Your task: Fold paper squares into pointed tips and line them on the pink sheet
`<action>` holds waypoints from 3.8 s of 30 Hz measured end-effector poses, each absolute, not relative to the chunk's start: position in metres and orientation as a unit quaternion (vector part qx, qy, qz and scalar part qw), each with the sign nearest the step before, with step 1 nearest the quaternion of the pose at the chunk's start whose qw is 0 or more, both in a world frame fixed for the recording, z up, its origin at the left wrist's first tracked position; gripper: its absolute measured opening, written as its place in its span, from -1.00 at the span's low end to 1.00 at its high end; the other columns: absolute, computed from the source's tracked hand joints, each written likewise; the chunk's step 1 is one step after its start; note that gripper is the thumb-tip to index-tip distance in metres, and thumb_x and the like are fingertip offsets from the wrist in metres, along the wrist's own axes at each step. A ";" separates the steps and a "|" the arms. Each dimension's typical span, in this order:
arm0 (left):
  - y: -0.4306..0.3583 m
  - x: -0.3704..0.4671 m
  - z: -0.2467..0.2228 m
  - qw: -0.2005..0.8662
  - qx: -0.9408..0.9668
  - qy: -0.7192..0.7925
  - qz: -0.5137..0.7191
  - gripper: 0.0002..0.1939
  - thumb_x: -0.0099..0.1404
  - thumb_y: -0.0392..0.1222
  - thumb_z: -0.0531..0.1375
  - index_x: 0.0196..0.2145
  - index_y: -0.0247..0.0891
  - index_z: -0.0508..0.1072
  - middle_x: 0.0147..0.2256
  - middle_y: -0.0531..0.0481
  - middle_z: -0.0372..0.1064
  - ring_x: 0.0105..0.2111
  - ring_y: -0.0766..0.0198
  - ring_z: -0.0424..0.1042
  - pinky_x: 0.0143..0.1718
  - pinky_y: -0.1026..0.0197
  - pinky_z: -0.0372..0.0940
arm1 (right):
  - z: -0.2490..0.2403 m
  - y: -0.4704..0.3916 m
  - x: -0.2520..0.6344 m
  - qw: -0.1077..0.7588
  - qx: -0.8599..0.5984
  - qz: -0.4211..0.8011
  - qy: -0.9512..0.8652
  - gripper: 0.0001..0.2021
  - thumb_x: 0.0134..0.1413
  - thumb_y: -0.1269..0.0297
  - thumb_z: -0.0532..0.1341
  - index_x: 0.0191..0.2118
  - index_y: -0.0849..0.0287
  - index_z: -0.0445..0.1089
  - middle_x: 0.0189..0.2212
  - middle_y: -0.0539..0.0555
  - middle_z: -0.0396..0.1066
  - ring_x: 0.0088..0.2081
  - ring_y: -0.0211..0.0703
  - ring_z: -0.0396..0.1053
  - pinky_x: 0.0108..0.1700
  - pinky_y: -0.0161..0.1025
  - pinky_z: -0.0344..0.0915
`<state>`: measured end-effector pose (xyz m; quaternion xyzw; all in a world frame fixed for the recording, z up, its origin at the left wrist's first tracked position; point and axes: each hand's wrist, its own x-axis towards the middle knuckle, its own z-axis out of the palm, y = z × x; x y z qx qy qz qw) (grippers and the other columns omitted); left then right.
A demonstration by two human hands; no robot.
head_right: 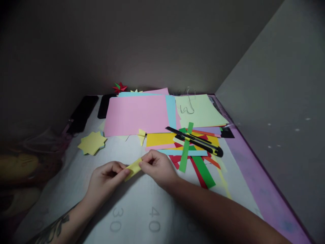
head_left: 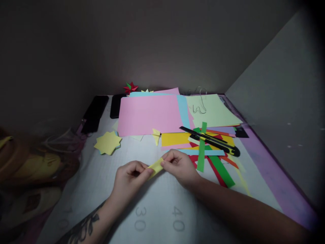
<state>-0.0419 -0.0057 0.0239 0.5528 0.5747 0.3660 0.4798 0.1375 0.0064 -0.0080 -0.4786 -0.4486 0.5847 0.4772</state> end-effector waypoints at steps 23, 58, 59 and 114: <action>-0.006 -0.041 0.018 0.487 0.552 0.564 0.375 -0.72 0.07 -0.21 0.28 -0.67 -0.27 0.28 -0.52 0.01 0.47 -0.53 0.34 0.41 -0.49 0.31 0.26 | 0.001 0.007 0.134 0.497 -0.480 0.574 -0.439 -0.80 -0.17 0.37 0.27 -0.45 0.12 0.18 -0.55 -0.11 0.26 -0.50 -0.31 0.23 -0.47 -0.36 0.19; -0.014 -0.036 0.004 0.480 0.596 0.547 0.341 -0.69 0.19 -0.20 0.21 -0.16 -0.17 0.17 -0.42 0.10 0.41 -0.45 0.33 0.38 -0.43 0.32 0.21 | 0.001 -0.005 0.124 0.429 -0.509 0.551 -0.504 -0.70 -0.18 0.47 0.22 -0.27 0.07 0.18 -0.53 -0.14 0.31 -0.45 -0.26 0.32 -0.37 -0.30 0.22; -0.015 -0.036 0.004 0.474 0.601 0.549 0.336 -0.70 0.20 -0.20 0.20 -0.16 -0.17 0.16 -0.43 0.11 0.41 -0.46 0.33 0.36 -0.45 0.33 0.19 | 0.001 -0.005 0.124 0.428 -0.508 0.551 -0.505 -0.71 -0.18 0.47 0.22 -0.28 0.07 0.18 -0.53 -0.14 0.31 -0.45 -0.26 0.32 -0.37 -0.31 0.22; -0.012 -0.043 0.007 0.438 0.617 0.554 0.347 -0.69 0.21 -0.24 0.17 -0.17 -0.16 0.09 -0.40 0.09 0.47 -0.40 0.28 0.47 -0.34 0.25 0.26 | 0.021 0.004 0.151 0.469 -0.448 0.345 -0.679 -0.90 0.07 0.38 0.23 -0.36 0.04 0.48 -0.21 0.09 0.25 -0.17 -0.10 0.30 -0.22 -0.17 0.33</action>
